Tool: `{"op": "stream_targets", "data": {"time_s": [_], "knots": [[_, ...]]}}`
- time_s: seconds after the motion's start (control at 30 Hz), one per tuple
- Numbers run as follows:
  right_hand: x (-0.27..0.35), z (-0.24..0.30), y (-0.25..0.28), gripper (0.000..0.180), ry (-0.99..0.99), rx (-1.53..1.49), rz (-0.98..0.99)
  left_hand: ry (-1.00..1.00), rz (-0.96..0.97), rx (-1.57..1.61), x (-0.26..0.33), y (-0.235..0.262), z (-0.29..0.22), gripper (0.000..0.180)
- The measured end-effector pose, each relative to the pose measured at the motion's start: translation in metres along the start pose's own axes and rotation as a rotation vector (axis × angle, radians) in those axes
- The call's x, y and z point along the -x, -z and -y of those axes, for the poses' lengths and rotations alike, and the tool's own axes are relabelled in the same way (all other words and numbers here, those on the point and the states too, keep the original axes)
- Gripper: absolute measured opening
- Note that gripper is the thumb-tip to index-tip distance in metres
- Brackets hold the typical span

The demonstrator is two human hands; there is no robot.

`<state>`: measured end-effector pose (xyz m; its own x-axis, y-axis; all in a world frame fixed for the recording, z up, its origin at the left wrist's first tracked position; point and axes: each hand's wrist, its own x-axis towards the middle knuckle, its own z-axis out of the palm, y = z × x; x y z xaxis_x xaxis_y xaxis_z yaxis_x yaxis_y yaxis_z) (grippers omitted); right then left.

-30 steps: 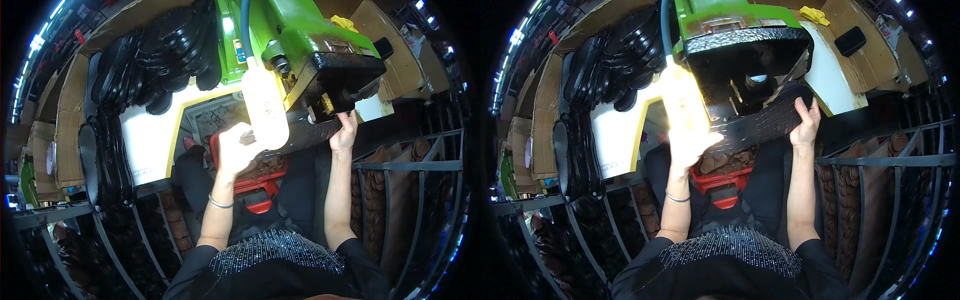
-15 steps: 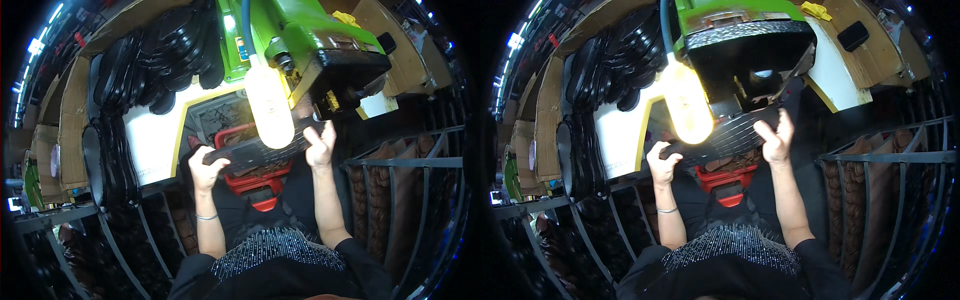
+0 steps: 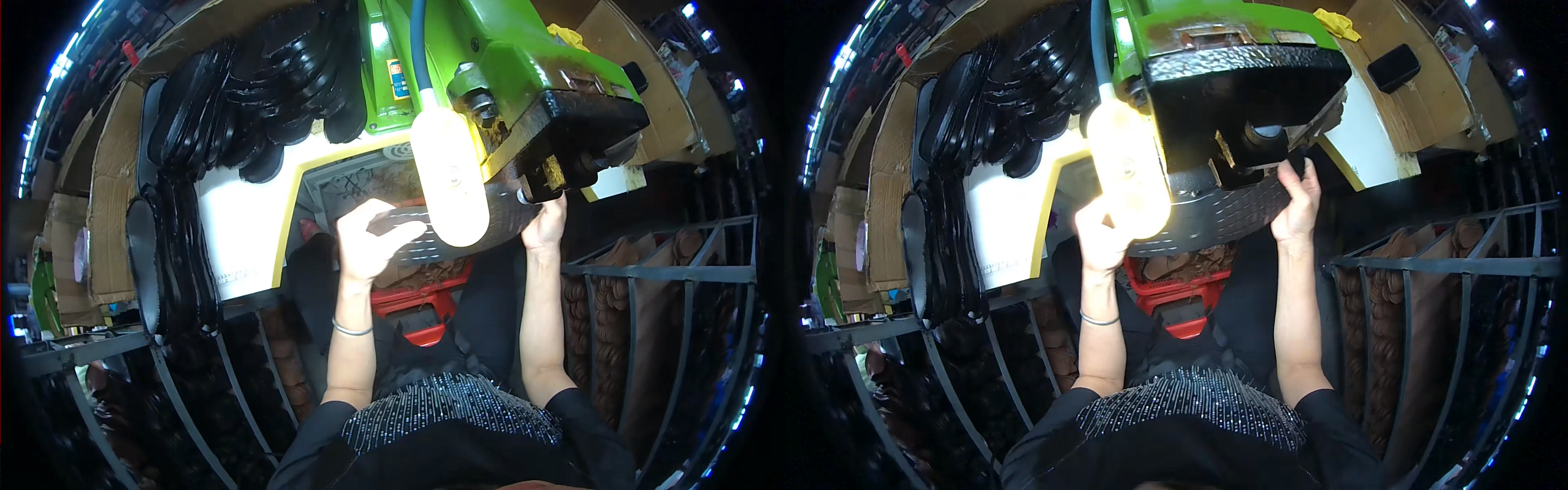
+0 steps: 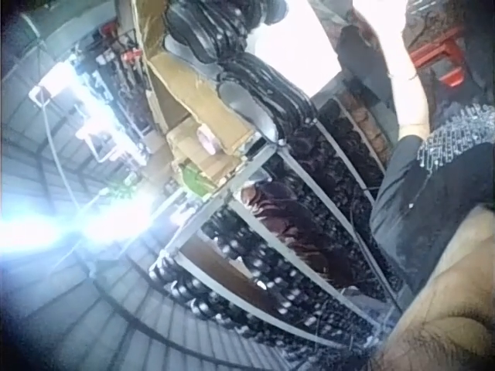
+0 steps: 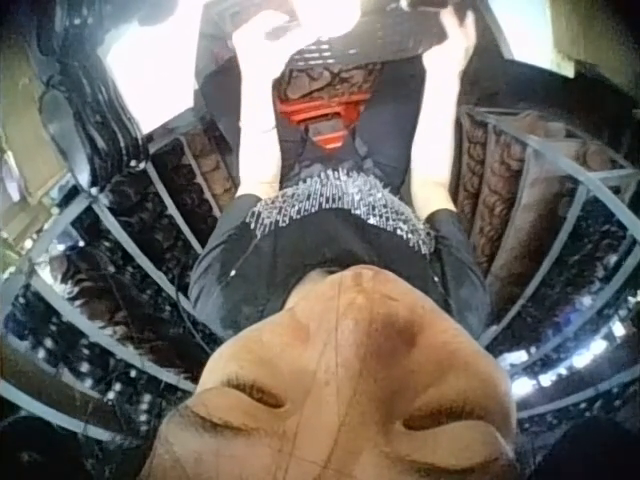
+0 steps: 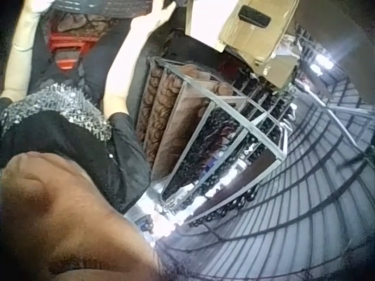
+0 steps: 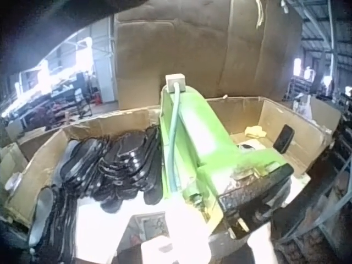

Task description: The recorder is grinding the edges of shoe soles using an industrial machine.

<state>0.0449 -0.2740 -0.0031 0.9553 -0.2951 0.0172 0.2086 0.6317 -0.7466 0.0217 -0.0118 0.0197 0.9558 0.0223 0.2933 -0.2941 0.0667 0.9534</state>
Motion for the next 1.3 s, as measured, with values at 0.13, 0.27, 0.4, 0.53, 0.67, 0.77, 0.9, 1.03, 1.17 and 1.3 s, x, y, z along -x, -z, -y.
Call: {"op": "stream_targets", "data": {"time_s": [0.13, 0.27, 0.4, 0.53, 0.67, 0.77, 0.9, 1.03, 1.17, 1.3], "knots": [[0.020, -0.007, -0.005, 0.029, 0.017, 0.063, 0.047, 0.206, 0.031, 0.163, 0.002, 0.025, 0.012, 0.019], [0.018, 0.014, 0.008, 0.032, 0.112, 0.012, -0.014, -0.055, 0.109, -0.133, -0.005, 0.000, -0.007, 0.022], [0.008, 0.028, 0.003, 0.030, 0.118, -0.018, -0.018, 0.030, 0.140, -0.085, -0.006, -0.018, 0.012, 0.020], [0.009, 0.022, -0.001, 0.022, 0.049, 0.053, -0.093, 0.154, 0.065, 0.262, -0.004, -0.013, 0.010, 0.019], [0.015, 0.005, -0.015, 0.019, -0.021, 0.045, -0.049, 0.154, 0.037, 0.207, -0.003, 0.011, 0.013, 0.017], [0.026, -0.001, -0.014, 0.025, -0.046, 0.012, 0.030, 0.184, 0.069, 0.201, 0.000, 0.030, 0.018, 0.017], [0.024, 0.010, 0.007, 0.047, 0.077, 0.119, 0.143, 0.069, 0.120, 0.052, -0.003, 0.020, 0.007, 0.020], [0.004, 0.031, 0.016, 0.039, 0.125, 0.073, 0.016, -0.192, 0.108, -0.215, -0.004, -0.016, 0.004, 0.024], [-0.008, 0.035, 0.003, 0.032, 0.096, 0.095, -0.110, -0.112, 0.103, -0.210, -0.003, -0.019, 0.017, 0.021], [-0.009, 0.025, 0.007, 0.029, -0.018, 0.045, 0.033, 0.058, 0.102, 0.093, -0.002, -0.010, 0.011, 0.019]]}}
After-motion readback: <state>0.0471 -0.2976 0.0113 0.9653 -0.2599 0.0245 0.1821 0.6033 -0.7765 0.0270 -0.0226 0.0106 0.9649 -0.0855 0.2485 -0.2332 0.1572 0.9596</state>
